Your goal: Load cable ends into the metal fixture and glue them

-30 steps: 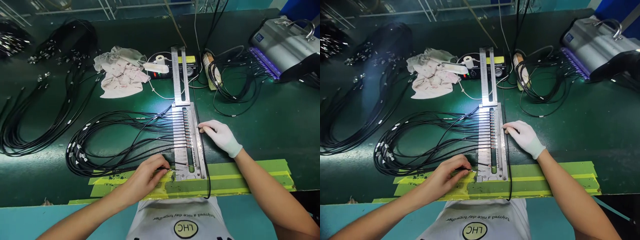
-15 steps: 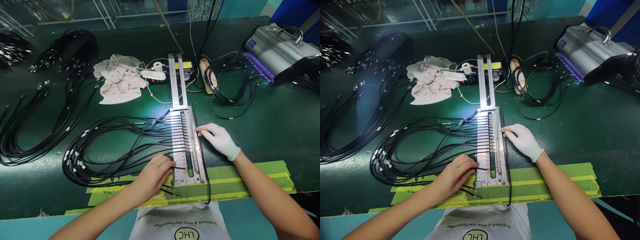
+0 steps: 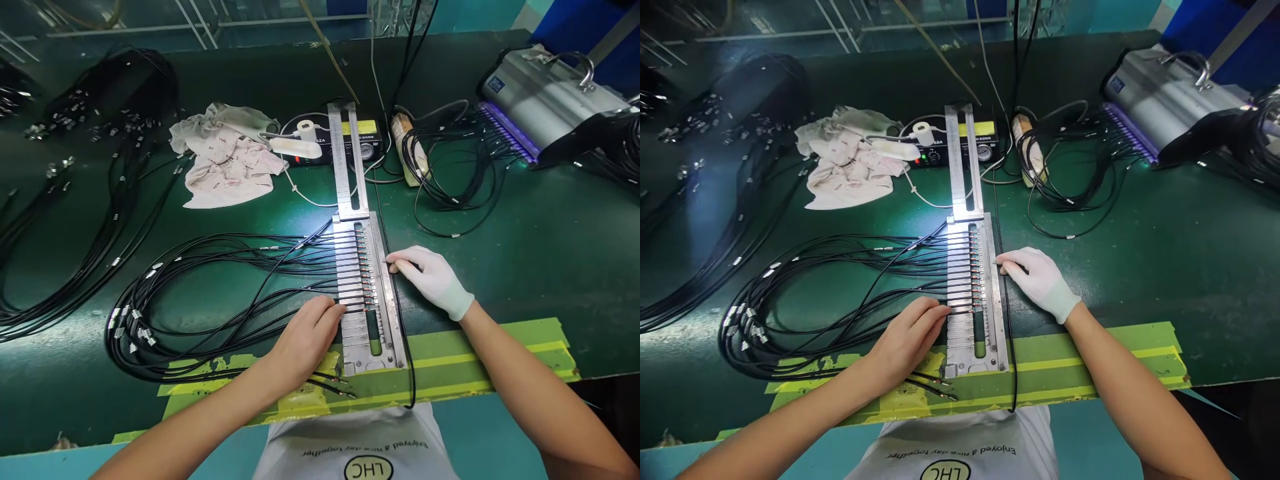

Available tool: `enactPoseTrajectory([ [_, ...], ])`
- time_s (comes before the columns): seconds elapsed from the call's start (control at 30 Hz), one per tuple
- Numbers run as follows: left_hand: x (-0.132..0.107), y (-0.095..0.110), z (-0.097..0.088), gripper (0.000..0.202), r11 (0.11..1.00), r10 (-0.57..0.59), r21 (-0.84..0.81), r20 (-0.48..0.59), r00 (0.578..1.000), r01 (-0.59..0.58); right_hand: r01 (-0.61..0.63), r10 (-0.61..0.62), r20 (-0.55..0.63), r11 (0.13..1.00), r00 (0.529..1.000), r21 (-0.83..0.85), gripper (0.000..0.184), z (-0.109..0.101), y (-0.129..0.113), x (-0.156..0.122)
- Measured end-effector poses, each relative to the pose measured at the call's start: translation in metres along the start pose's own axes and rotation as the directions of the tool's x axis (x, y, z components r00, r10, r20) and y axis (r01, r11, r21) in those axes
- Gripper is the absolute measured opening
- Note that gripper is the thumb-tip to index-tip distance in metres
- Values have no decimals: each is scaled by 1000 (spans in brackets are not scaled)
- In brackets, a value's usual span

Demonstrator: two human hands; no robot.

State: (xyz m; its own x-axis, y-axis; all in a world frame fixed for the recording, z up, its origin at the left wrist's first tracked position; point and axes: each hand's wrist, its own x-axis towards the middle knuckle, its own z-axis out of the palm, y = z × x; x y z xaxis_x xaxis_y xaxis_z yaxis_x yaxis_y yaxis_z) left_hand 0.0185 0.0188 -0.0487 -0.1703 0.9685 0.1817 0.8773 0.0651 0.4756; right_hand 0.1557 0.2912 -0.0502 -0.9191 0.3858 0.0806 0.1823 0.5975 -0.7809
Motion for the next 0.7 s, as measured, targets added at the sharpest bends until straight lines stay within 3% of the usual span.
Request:
enactPoseTrajectory([
  [0.43,9,-11,6,27,956,236,179,12,972,-235,-12,12,1,999,1000,-45,19,1,5,2],
  [0.7,5,-16,8,29,972,216,98,-5,976,-215,9,-8,5,999,1000,-51,20,1,8,4],
])
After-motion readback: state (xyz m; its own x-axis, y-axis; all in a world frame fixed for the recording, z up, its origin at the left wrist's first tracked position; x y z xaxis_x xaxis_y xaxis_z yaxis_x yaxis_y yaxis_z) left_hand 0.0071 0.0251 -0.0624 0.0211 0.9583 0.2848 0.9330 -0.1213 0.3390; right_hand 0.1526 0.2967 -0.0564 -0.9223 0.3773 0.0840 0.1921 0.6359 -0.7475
